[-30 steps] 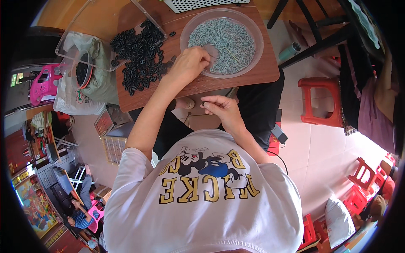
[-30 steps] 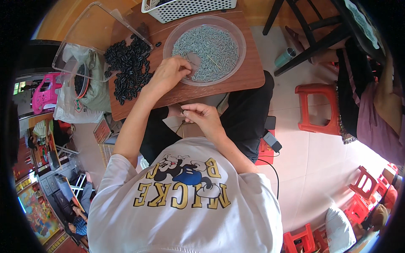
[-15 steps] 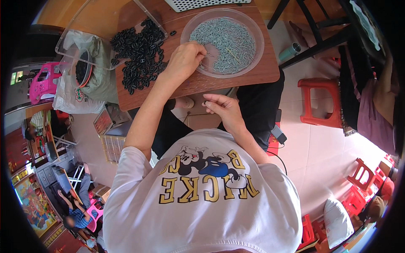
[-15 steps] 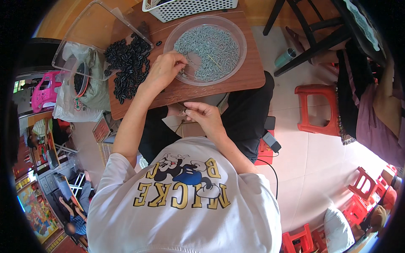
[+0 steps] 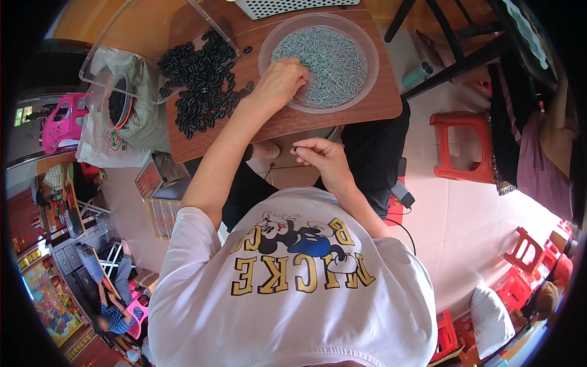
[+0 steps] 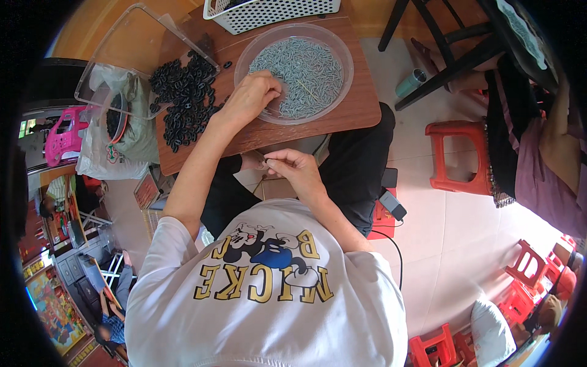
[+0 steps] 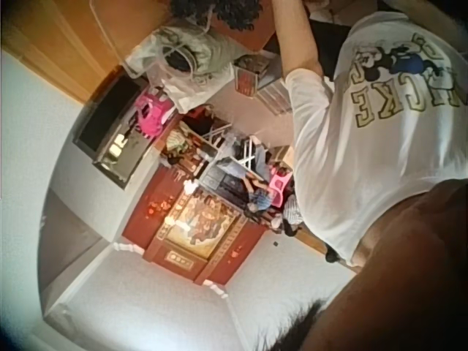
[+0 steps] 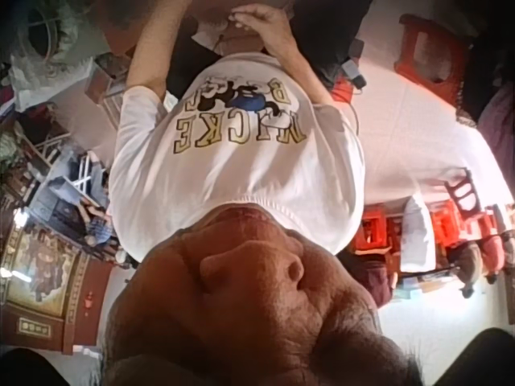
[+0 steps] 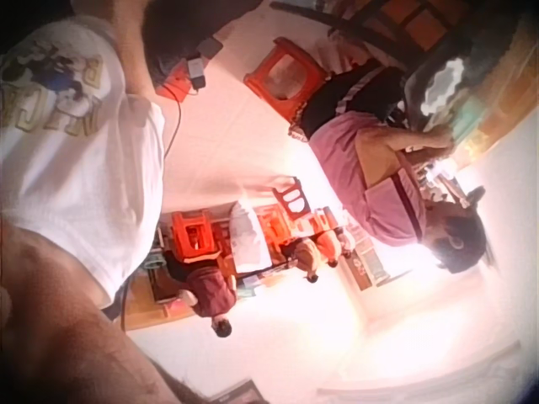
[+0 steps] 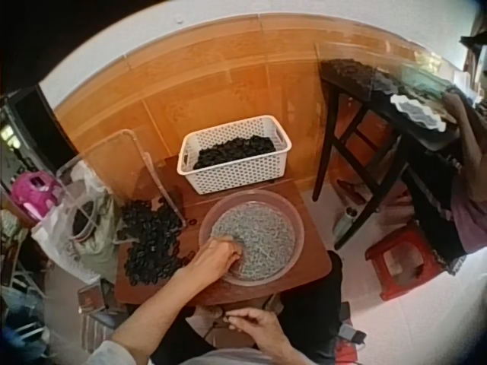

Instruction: The person sits at a table and repeatedly picks up small black plastic components and light-colored pins. They insert the pins into the plastic components by hand and place the assembled units into a clear plastic bowl.

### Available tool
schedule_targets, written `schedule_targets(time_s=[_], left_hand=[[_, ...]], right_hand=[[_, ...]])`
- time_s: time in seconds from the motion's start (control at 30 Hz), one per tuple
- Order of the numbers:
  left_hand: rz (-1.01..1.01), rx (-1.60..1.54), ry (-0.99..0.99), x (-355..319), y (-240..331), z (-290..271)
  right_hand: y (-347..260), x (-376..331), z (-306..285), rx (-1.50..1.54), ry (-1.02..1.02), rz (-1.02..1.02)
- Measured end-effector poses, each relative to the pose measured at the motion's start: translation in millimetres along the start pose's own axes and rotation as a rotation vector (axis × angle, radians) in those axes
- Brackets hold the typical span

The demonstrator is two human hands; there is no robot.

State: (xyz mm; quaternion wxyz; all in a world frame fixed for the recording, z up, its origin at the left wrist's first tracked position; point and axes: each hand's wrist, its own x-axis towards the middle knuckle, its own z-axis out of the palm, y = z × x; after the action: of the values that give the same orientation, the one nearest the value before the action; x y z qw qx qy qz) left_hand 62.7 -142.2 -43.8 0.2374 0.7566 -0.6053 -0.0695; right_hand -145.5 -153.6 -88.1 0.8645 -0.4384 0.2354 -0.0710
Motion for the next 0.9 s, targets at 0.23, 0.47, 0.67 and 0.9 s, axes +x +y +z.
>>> schedule_targets(time_s=[0.23, 0.47, 0.67, 0.9], left_hand=[[-0.147, -0.234, 0.142, -14.8, 11.7, -12.7], [-0.020, -0.115, 0.155, -18.5, -4.8, -14.5], [0.082, 0.012, 0.030, -5.7, -7.1, -3.5], [0.064, -0.052, 0.010, -5.7, -6.0, -4.0]], right_hand=[[-11.9, 1.9, -3.8, 0.181, 0.016, -0.087], [-34.5, 8.4, 11.7, 0.314, 0.020, -0.068], [-32.4, 5.9, 13.6, 0.325, 0.010, -0.084], [-43.7, 4.6, 10.3, 0.335, 0.084, -0.155]])
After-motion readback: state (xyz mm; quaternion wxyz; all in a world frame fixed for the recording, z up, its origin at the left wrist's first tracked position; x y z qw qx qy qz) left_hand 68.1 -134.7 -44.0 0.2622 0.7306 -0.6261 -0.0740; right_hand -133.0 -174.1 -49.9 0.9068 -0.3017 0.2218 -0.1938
